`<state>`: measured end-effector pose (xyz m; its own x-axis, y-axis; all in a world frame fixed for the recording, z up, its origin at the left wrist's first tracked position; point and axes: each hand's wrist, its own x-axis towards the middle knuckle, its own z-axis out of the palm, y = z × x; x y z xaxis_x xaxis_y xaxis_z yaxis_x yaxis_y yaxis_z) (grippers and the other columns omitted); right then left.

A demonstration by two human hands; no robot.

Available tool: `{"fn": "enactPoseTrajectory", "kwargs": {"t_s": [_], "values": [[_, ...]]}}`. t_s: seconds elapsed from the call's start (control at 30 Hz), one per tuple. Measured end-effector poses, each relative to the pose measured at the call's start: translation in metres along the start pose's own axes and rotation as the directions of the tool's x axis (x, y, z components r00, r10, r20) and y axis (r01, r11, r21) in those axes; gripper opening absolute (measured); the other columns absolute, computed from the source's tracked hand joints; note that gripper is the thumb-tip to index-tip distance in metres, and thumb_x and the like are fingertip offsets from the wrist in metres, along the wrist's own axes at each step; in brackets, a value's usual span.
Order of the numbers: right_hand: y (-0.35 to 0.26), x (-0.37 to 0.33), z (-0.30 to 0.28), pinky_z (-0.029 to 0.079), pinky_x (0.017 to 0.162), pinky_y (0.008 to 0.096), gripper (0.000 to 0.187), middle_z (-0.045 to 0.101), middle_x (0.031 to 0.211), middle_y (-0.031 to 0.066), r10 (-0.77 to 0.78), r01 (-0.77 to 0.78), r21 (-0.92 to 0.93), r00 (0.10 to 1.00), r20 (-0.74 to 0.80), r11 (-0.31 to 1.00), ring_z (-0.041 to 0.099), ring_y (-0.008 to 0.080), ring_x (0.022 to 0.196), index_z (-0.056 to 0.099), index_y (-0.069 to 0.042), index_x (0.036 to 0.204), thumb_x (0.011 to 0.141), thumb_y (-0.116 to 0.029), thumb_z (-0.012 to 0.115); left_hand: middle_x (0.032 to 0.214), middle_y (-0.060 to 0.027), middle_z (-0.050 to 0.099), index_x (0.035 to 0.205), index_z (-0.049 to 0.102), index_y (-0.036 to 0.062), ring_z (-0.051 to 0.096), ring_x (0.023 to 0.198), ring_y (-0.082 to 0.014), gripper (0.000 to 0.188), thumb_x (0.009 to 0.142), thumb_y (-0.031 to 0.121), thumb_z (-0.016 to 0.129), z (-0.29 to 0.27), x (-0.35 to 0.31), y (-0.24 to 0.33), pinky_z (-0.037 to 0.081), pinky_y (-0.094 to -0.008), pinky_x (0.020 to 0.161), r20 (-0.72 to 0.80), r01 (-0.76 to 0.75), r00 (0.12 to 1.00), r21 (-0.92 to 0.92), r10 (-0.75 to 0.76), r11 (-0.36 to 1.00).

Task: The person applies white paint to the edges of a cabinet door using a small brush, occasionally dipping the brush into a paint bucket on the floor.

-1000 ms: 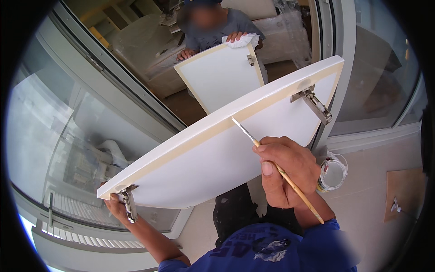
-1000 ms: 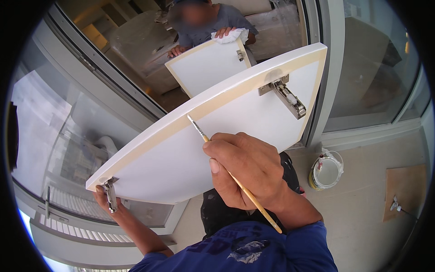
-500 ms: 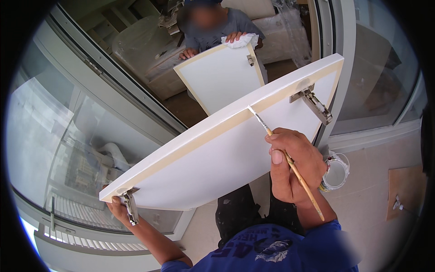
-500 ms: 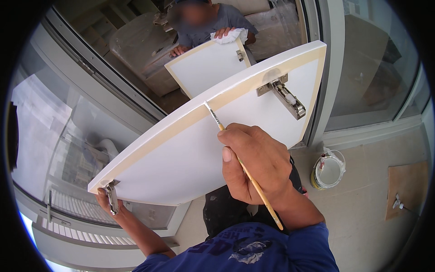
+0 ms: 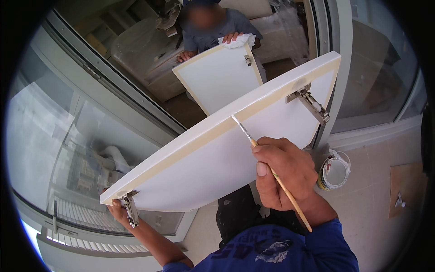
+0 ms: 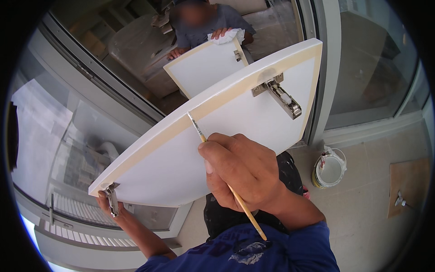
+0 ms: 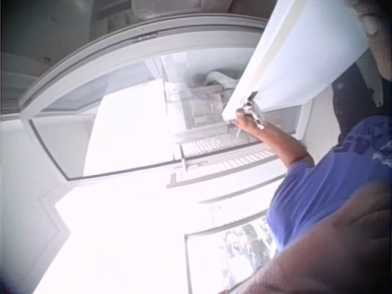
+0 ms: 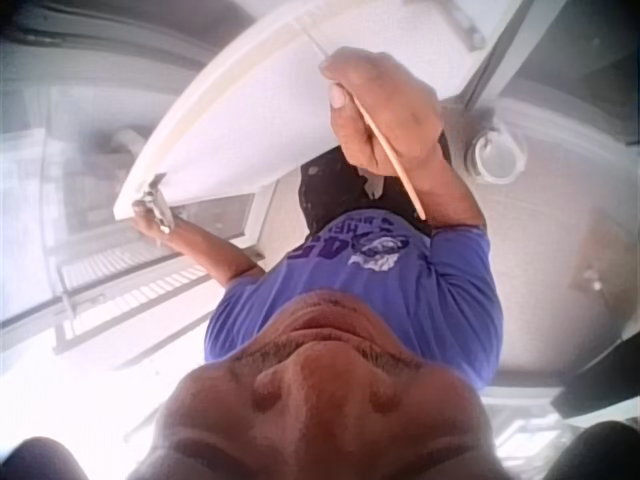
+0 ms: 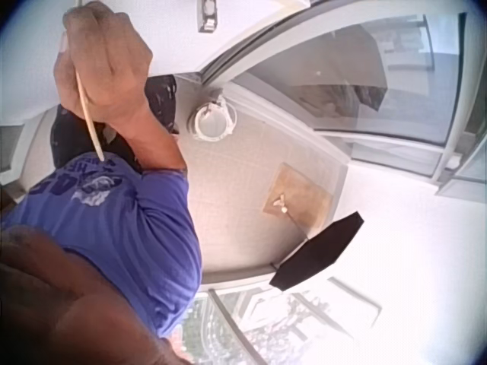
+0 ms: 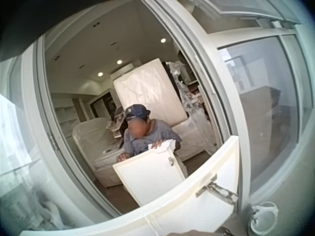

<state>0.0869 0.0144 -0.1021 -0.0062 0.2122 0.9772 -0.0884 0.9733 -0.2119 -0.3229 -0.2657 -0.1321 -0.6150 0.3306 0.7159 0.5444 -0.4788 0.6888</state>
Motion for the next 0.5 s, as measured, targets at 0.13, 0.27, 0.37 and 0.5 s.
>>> {"fn": "enactPoseTrajectory", "kwargs": {"t_s": [0.13,0.27,0.37,0.5], "values": [[0.003,-0.002,0.004,0.05,0.051,0.029,0.029,0.066,0.082,0.0151,0.01,-0.01,0.004,1.0,0.012,1.0,0.061,0.0213,0.059,0.062,0.005,0.103,0.075,0.005,0.063,0.109,-0.0129,0.063,0.124,0.055,-0.0024,0.062,0.097,-0.0214,0.061,0.088,0.044,0.07,-0.004,0.004,-0.002,0.049,-0.0375,0.084,0.048,-0.013,0.999,0.012,0.012,1.0],[0.013,-0.007,0.001,0.05,0.05,0.0288,0.029,0.066,0.082,0.0151,0.006,-0.009,-0.05,0.999,-0.05,0.999,0.061,0.0218,0.06,0.062,0.006,0.103,0.074,0.005,0.063,0.109,-0.0136,0.063,0.124,0.054,-0.0026,0.062,0.098,-0.0219,0.062,0.087,0.045,0.07,-0.003,-0.003,0.002,0.049,-0.0381,0.084,-0.003,0.0,1.0,0.019,0.0,1.0],[0.005,-0.004,-0.002,0.05,0.051,0.029,0.028,0.067,0.081,0.0154,0.011,-0.011,-0.013,1.0,-0.016,1.0,0.062,0.0222,0.06,0.061,0.006,0.103,0.075,0.005,0.063,0.109,-0.0138,0.063,0.124,0.054,-0.0026,0.062,0.098,-0.0222,0.063,0.087,0.045,0.071,0.001,0.001,0.002,0.049,-0.0382,0.084,0.011,-0.01,1.0,0.022,0.01,1.0],[0.002,-0.003,-0.001,0.05,0.051,0.0287,0.028,0.067,0.081,0.0152,0.004,-0.004,-0.008,1.0,0.014,1.0,0.062,0.0215,0.06,0.062,0.006,0.103,0.075,0.005,0.063,0.109,-0.0135,0.063,0.124,0.055,-0.0028,0.062,0.098,-0.0222,0.062,0.087,0.045,0.071,0.002,0.0,-0.001,0.049,-0.0379,0.084,0.009,-0.005,1.0,0.031,0.005,1.0]]}}
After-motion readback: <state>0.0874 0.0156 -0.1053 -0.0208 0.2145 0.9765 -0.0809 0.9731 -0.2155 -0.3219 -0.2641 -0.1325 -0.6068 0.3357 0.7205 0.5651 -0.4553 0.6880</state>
